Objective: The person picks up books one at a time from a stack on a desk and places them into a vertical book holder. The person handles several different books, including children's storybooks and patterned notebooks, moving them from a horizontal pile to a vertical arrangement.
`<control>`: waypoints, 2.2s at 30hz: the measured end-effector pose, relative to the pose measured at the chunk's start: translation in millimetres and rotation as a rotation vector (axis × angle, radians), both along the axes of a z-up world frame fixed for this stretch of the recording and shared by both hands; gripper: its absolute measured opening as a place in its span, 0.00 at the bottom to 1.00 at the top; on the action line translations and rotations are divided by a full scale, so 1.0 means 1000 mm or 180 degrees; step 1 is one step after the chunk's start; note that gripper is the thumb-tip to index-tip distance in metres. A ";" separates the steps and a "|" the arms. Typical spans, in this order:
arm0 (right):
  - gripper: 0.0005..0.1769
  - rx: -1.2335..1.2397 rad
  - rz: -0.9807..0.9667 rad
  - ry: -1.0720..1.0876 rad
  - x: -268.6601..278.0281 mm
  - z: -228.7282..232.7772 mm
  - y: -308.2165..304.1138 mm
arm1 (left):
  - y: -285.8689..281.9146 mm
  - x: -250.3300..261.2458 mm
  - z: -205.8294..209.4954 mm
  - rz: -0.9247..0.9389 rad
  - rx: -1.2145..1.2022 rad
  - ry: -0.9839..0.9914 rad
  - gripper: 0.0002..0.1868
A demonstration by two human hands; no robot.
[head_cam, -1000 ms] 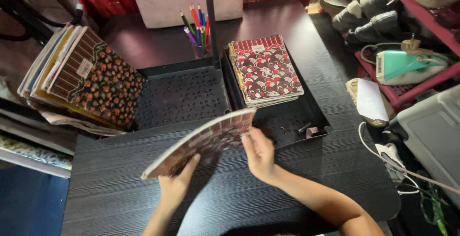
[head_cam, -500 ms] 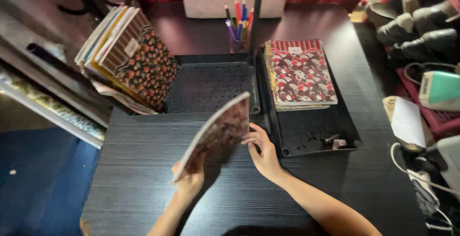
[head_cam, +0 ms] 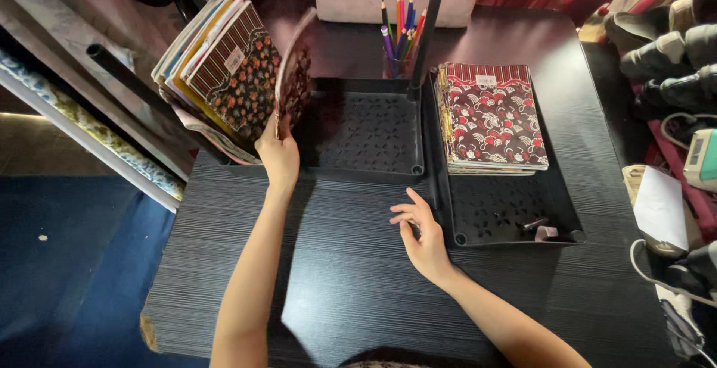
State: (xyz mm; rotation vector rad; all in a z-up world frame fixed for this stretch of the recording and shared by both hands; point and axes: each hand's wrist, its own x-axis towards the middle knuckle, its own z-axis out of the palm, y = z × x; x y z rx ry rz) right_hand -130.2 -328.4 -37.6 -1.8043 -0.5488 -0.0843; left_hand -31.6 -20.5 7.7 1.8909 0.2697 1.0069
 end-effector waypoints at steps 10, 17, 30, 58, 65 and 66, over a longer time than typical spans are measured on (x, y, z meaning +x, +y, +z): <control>0.33 -0.0037 0.0029 -0.0072 0.001 -0.001 -0.001 | 0.001 0.004 -0.009 0.0470 -0.0184 -0.0450 0.13; 0.31 -0.0051 0.0033 0.0055 -0.001 0.001 0.000 | -0.002 0.004 -0.016 0.0483 0.0536 -0.0930 0.36; 0.30 -0.0058 0.0066 -0.0074 0.000 0.000 0.000 | 0.016 0.021 0.001 0.0889 0.4089 0.2235 0.42; 0.26 0.0053 0.0047 -0.0409 -0.006 0.059 -0.005 | 0.006 0.077 -0.014 0.0514 0.4665 0.2118 0.18; 0.21 -0.0989 -0.1394 -0.1072 0.063 0.108 -0.090 | -0.158 0.065 0.019 -0.1404 0.2200 0.0043 0.11; 0.23 -0.1349 -0.1538 -0.0976 0.074 0.105 -0.104 | -0.181 0.065 0.021 -0.1536 0.2049 0.0184 0.13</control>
